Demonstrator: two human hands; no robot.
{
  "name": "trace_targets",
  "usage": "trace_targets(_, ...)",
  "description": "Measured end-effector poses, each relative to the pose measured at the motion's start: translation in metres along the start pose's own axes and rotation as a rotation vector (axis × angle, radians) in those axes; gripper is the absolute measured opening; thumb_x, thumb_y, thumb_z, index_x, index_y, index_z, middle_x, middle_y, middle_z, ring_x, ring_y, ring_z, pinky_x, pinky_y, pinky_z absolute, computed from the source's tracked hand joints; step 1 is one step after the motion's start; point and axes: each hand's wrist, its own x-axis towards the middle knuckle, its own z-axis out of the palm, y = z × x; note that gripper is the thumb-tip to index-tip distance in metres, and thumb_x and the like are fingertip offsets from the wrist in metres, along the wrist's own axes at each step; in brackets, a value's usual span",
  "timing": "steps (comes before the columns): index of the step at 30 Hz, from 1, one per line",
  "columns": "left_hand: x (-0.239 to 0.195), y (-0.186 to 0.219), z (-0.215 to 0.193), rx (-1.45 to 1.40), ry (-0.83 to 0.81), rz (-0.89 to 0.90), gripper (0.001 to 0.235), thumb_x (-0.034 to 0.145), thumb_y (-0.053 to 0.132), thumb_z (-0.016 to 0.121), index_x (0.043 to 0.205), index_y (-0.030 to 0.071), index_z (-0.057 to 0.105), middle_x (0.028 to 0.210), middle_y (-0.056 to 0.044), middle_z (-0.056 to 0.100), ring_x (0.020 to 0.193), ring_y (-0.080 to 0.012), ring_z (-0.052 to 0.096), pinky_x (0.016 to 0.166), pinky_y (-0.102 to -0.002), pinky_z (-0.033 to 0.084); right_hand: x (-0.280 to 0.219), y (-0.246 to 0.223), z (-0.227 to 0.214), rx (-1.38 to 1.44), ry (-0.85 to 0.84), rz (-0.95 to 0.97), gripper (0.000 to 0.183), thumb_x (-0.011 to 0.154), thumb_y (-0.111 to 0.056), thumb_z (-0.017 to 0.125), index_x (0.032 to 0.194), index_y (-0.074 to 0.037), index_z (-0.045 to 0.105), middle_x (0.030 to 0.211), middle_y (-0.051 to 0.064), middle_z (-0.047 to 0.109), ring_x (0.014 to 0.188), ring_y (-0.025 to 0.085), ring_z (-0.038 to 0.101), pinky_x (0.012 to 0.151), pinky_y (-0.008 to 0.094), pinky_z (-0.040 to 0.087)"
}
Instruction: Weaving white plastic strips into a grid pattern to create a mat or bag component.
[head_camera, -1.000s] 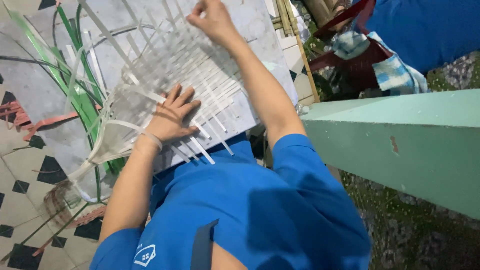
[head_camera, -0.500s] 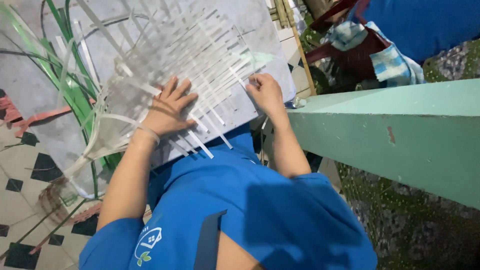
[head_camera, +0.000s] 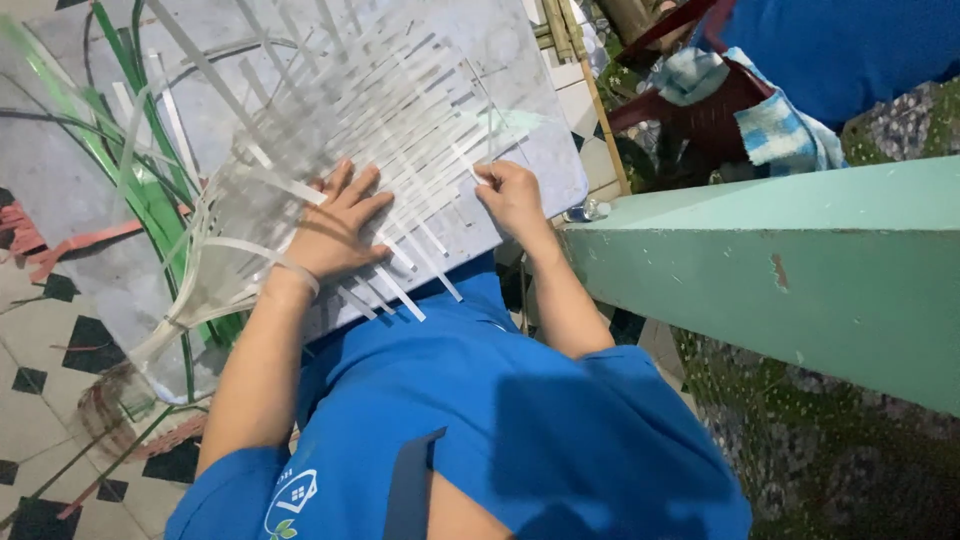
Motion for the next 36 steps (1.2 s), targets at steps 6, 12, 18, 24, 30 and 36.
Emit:
trace_targets(6,-0.001,-0.001,0.005,0.011,0.016,0.006,0.077,0.066,0.056,0.074,0.137,0.032,0.054,0.158,0.0,0.036,0.148,-0.0326,0.024,0.111,-0.051,0.023,-0.003,-0.008,-0.002,0.131,0.01,0.101,0.029,0.066,-0.002,0.079,0.093,-0.012,0.078,0.066,0.008,0.062,0.067,0.022,0.062,0.065,0.031,0.051)
trace_targets(12,0.002,-0.007,0.016,0.006,0.016,0.005,0.081,0.066,0.058,0.074,0.139,0.034,0.052,0.159,-0.001,0.034,0.148,-0.0327,0.022,0.113,-0.051,0.02,0.012,-0.041,-0.041,-0.004,-0.244,0.085,0.033,0.068,-0.003,0.078,0.1,-0.009,0.076,0.075,0.011,0.064,0.075,0.028,0.064,0.072,0.04,0.051)
trace_targets(18,0.006,0.006,-0.022,-0.116,-0.199,-0.032,0.086,0.069,0.053,0.068,0.145,0.025,0.041,0.161,-0.004,0.02,0.149,-0.0327,0.006,0.112,-0.061,0.012,0.072,-0.13,-0.062,0.068,-0.346,0.001,0.025,0.09,-0.012,0.061,0.114,-0.006,0.068,0.114,0.012,0.07,0.104,0.021,0.066,0.09,0.031,0.054)
trace_targets(24,0.004,-0.006,0.002,0.002,-0.026,0.061,0.086,0.062,0.056,0.075,0.138,0.026,0.05,0.158,-0.003,0.032,0.146,-0.0378,0.022,0.102,-0.059,0.034,0.156,-0.062,0.041,-0.233,-0.136,0.052,0.008,0.069,-0.017,0.053,0.065,-0.019,0.059,0.067,0.003,0.065,0.073,0.03,0.063,0.068,0.04,0.047)
trace_targets(30,0.007,0.0,-0.008,-0.056,-0.132,0.002,0.086,0.067,0.055,0.073,0.142,0.026,0.044,0.16,-0.001,0.023,0.149,-0.0341,0.01,0.106,-0.062,0.022,0.15,-0.091,0.035,-0.244,-0.213,0.239,0.027,0.068,-0.02,0.064,0.095,-0.021,0.066,0.089,-0.003,0.071,0.087,0.02,0.066,0.067,0.037,0.05)
trace_targets(36,0.006,0.006,-0.019,-0.117,-0.176,-0.026,0.085,0.069,0.051,0.076,0.143,0.026,0.043,0.161,-0.003,0.022,0.149,-0.0314,0.007,0.109,-0.063,0.018,0.148,-0.08,0.036,0.007,-0.202,0.176,0.028,0.067,-0.012,0.075,0.095,-0.014,0.072,0.067,-0.005,0.062,0.063,0.009,0.057,0.059,0.025,0.044)
